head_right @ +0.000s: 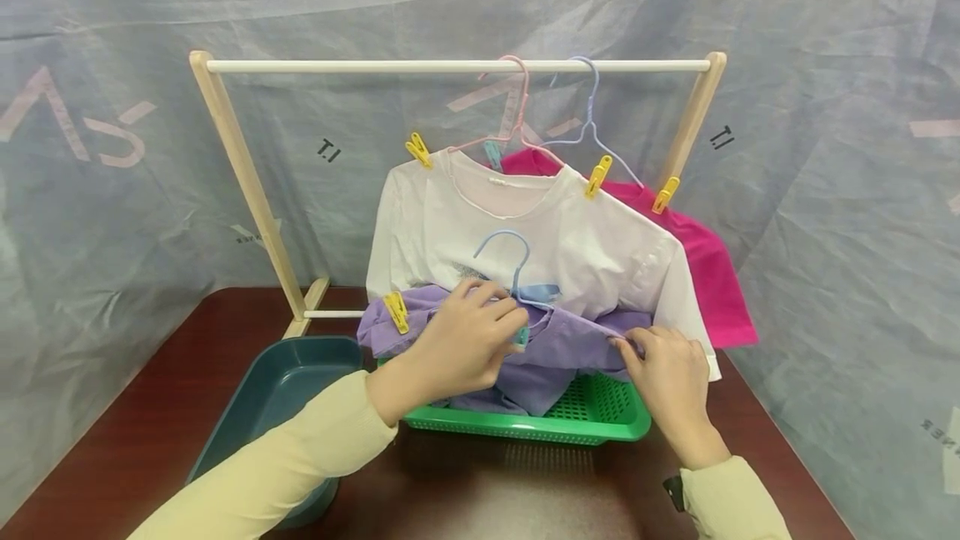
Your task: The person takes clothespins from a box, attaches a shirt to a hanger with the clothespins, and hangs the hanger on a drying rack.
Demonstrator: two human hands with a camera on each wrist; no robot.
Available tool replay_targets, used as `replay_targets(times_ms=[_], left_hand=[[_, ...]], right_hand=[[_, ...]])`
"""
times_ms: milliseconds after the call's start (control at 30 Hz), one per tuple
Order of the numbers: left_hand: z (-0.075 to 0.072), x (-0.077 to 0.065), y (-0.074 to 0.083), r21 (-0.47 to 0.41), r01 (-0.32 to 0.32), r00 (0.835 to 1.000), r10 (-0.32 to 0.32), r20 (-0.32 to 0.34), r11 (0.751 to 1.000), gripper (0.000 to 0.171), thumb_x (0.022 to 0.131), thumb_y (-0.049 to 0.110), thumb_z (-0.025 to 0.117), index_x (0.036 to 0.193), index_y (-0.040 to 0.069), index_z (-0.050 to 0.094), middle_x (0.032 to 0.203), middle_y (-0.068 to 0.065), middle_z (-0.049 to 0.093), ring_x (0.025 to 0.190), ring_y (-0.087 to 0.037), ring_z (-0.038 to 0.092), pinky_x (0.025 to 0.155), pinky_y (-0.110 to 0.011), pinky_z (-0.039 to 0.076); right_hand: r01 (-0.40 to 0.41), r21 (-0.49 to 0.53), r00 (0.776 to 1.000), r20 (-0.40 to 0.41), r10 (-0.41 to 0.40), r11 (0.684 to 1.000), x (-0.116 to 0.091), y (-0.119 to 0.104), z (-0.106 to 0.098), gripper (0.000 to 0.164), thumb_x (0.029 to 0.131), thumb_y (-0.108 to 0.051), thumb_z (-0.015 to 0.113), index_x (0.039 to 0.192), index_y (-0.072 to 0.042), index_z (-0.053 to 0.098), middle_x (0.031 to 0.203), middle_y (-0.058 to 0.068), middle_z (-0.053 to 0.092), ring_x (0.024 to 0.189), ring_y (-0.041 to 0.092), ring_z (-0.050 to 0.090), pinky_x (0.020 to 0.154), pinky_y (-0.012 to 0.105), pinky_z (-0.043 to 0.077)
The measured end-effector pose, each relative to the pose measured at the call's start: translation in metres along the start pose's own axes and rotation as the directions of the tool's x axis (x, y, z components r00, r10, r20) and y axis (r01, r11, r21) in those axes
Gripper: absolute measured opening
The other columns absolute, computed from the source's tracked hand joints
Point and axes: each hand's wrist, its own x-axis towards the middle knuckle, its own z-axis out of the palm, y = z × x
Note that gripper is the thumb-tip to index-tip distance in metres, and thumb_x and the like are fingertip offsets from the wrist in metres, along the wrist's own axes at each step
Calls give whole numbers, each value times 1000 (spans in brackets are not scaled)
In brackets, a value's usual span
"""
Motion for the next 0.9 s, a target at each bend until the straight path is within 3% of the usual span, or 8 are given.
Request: replay_targets(times_ms=[500,900], left_hand=[[21,44,22,82,-38,999,36,24,996,15,86,34,54,97,24,57,93,12,61,99,-11,54,89,-33,38],[34,63,27,125,-26,995,14,95,992,23,81,23,53,103,27,58,100,15,62,102,-10,53,93,-35,37]], right_hand=[[3,-5,1000,3,-3,1000,-2,0,1,18,65,-18,78,74,-5,70,58,7,60,54,31,57,44,36,32],[9,-9,1000,4,-9,1000,-2,-1,-1,18,65,-17,79,74,-4,70,61,9,61,56,33,57,45,39,33]])
